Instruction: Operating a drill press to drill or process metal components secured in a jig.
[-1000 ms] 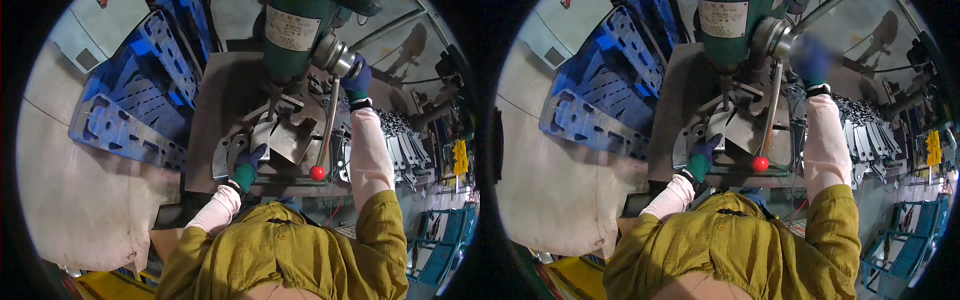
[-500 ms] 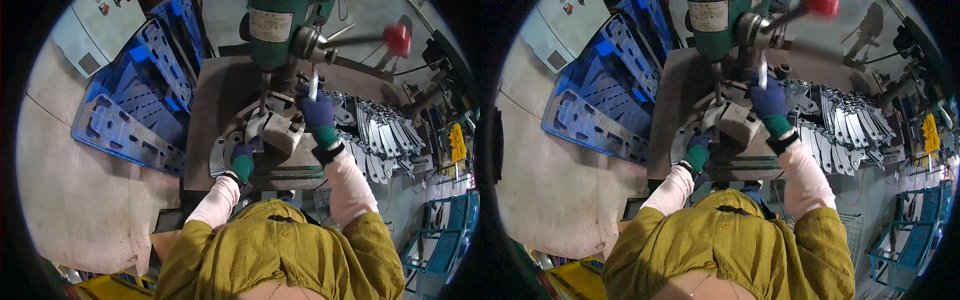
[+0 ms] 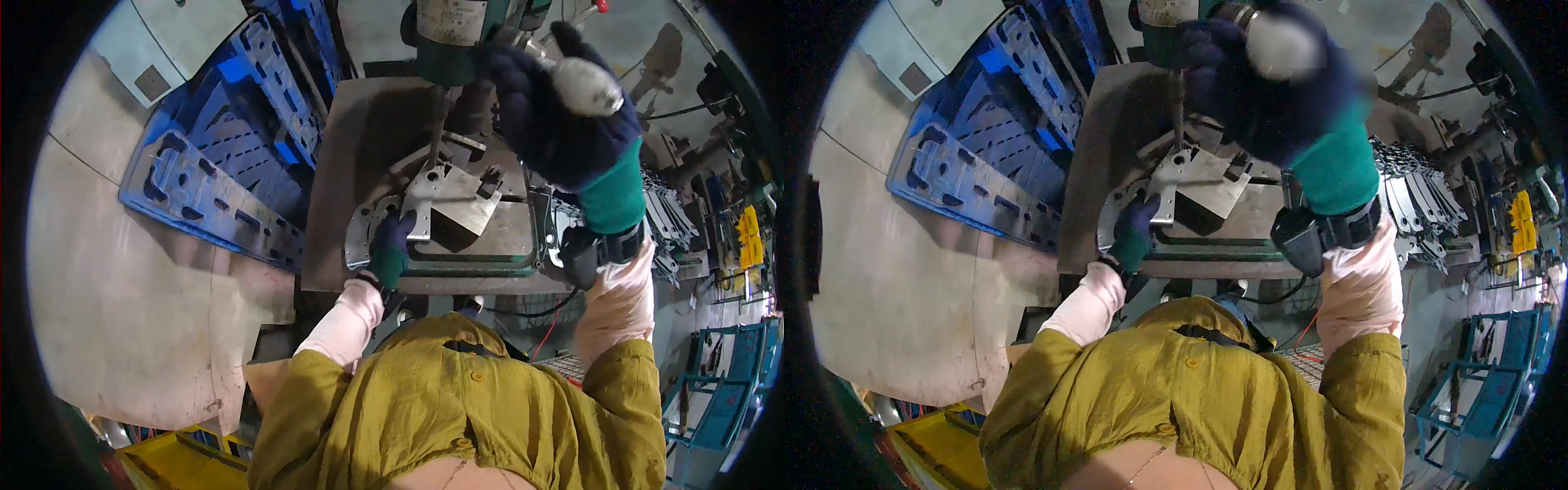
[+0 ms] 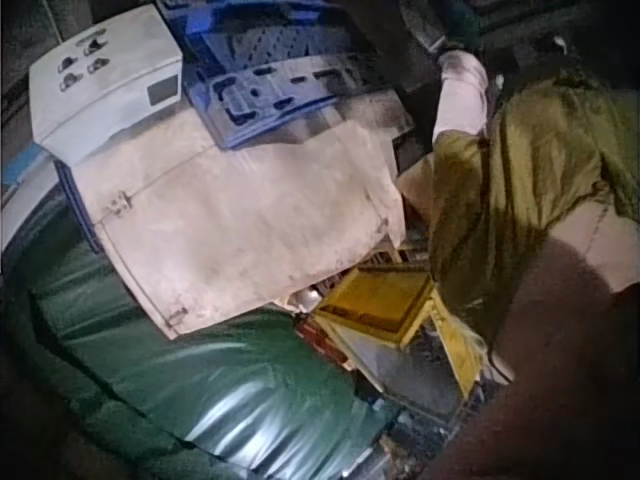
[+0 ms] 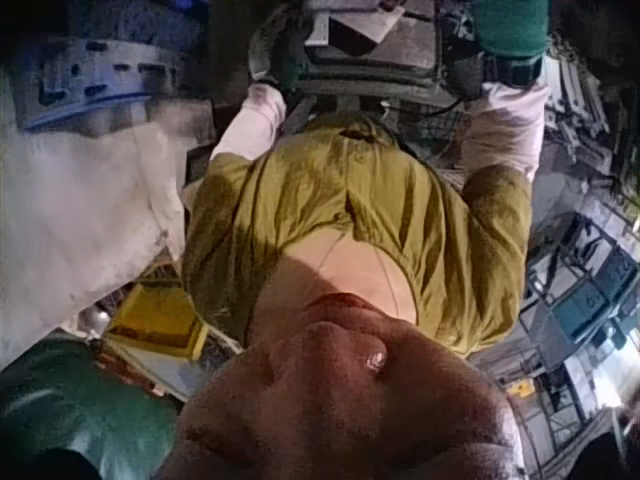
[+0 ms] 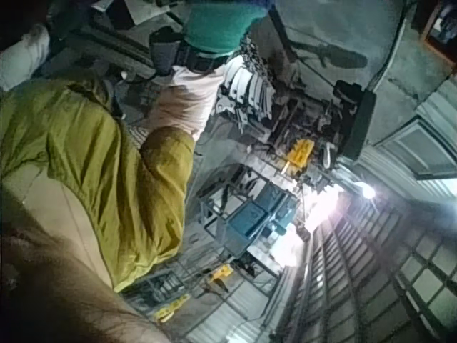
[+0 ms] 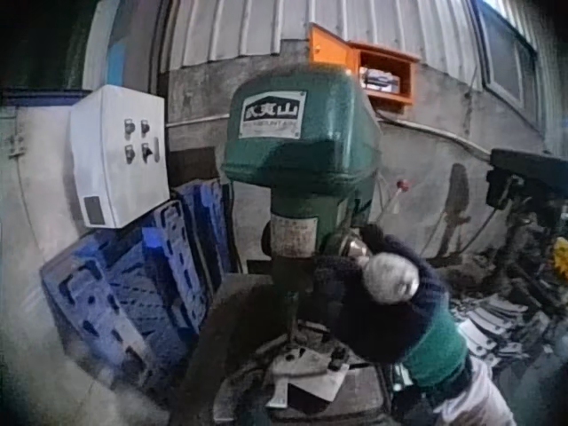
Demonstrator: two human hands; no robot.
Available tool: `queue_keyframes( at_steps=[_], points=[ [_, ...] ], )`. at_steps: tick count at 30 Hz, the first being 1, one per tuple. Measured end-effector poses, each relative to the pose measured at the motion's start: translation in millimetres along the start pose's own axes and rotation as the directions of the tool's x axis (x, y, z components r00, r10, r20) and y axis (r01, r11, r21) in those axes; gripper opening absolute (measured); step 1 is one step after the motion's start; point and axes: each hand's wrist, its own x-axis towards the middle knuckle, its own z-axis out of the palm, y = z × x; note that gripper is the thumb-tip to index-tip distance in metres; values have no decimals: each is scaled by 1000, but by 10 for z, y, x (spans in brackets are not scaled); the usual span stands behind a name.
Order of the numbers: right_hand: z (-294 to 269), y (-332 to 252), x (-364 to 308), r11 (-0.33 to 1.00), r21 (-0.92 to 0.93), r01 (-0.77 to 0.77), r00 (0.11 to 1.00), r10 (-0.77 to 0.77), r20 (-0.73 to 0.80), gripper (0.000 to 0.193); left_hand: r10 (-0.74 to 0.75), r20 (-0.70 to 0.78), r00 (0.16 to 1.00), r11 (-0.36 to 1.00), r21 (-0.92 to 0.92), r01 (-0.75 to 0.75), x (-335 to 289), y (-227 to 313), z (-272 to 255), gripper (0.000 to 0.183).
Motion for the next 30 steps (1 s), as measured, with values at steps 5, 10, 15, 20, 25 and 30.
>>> queue_keyframes(
  at_steps=[5,10,15,20,25,30],
  points=[
    [36,-129,-1,988,-75,137,990,-139,-20,55,45,-210,977,936,350,32,-393,-860,-500,54],
    [80,136,-44,901,-124,416,899,-387,205,50,-195,-370,908,969,-213,122,-176,-1808,-928,53],
    [71,56,-58,957,-172,235,964,-208,164,51,15,-221,975,930,361,67,-101,-2093,-1034,55],
    [-249,-88,-253,932,-345,109,994,-94,61,53,-30,-360,933,897,402,184,16,-1686,-642,60],
    [-1677,-194,-893,606,-795,26,826,-461,-324,45,-257,-178,950,829,464,311,148,-1835,-780,65],
    [-2374,90,-1680,-153,-654,-740,562,-675,-478,63,10,-163,987,882,467,68,131,-2175,-1006,73]
  ],
)
